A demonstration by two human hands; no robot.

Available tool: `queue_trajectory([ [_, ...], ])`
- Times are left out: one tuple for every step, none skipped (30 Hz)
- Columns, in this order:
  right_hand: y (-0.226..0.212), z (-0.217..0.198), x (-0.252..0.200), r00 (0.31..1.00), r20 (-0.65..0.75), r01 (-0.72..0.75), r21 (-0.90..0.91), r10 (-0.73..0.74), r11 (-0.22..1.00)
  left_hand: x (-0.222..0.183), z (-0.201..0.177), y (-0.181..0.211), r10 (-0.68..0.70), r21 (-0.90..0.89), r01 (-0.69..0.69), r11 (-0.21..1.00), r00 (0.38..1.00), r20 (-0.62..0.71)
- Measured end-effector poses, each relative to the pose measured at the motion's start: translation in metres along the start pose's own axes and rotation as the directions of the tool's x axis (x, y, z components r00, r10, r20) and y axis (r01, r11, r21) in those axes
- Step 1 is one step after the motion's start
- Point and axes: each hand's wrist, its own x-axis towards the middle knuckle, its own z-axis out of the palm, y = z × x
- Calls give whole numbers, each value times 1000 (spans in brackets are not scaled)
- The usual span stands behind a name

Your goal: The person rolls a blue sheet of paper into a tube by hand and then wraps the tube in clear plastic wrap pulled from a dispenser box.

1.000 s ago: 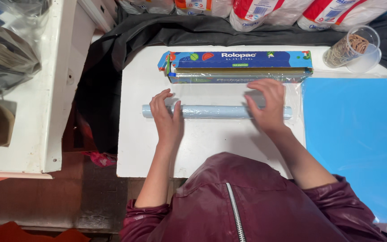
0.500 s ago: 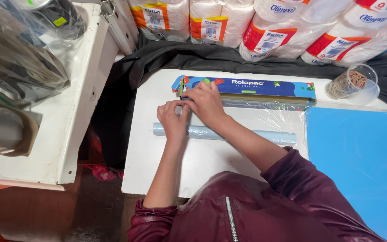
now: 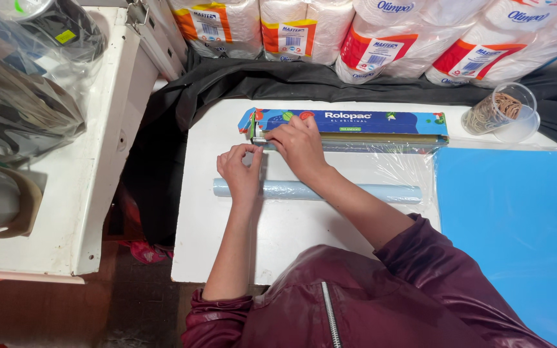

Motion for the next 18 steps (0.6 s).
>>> queue_trajectory([
  [2, -4, -2, 1000, 1, -1, 0, 1, 1000, 0, 0, -1, -1, 0, 1, 1000, 1000, 1],
  [3, -9, -5, 1000, 11, -20, -3, 20, 1000, 0, -1, -1, -7, -5, 7, 1000, 1000, 4],
  [5, -14, -7, 999, 23, -38, -7, 38, 999, 0, -1, -2, -13, -11, 13, 1000, 1000, 8],
  [8, -17, -11, 999, 23, -39, -8, 39, 999, 0, -1, -2, -13, -13, 13, 1000, 1000, 9],
  [12, -22, -16, 998, 20, -58, -21, 58, 998, 0, -1, -2, 4, -8, -4, 1000, 1000, -4],
  [16, -26, -21, 997, 17, -77, -34, 77, 996, -1, 0, -2, 21, -3, -21, 1000, 1000, -17],
  [19, -31, -24, 997, 16, -80, -46, 81, 996, 0, -2, -3, 25, -13, -25, 1000, 1000, -10],
  [22, -36, -28, 994, 11, -104, -46, 104, 994, 0, -4, -4, 27, -5, -27, 1000, 1000, -10],
  [26, -43, -34, 991, 5, -134, -48, 134, 990, 0, -4, -3, 32, 4, -32, 999, 999, -3],
  [34, -53, -40, 990, 2, -144, -63, 144, 988, 2, 1, -6, 38, -6, -38, 999, 999, 10],
  [40, -59, -47, 988, 0, -154, -70, 155, 986, 3, 3, -11, 35, 9, -35, 999, 999, 7],
  [46, -66, -53, 986, -2, -165, -77, 165, 983, 4, 5, -17, 32, 24, -32, 999, 999, 4],
  [55, -76, -60, 985, -4, -170, -82, 170, 982, 3, 4, -14, 34, 20, -34, 999, 999, 11],
  [63, -85, -66, 983, -14, -186, -91, 185, 978, 2, 2, -11, 31, 15, -31, 999, 999, 15],
  [71, -94, -73, 980, -24, -201, -99, 200, 974, 1, 1, -9, 26, 9, -26, 1000, 999, 19],
  [79, -105, -80, 979, -24, -206, -105, 204, 973, 1, 1, -10, 27, 5, -27, 1000, 999, 26],
  [86, -116, -87, 976, -32, -217, -101, 214, 971, 2, 2, -10, 20, 1, -20, 1000, 1000, 22],
  [94, -128, -94, 974, -39, -227, -96, 225, 969, 2, 2, -11, 13, -3, -13, 1000, 1000, 19],
])
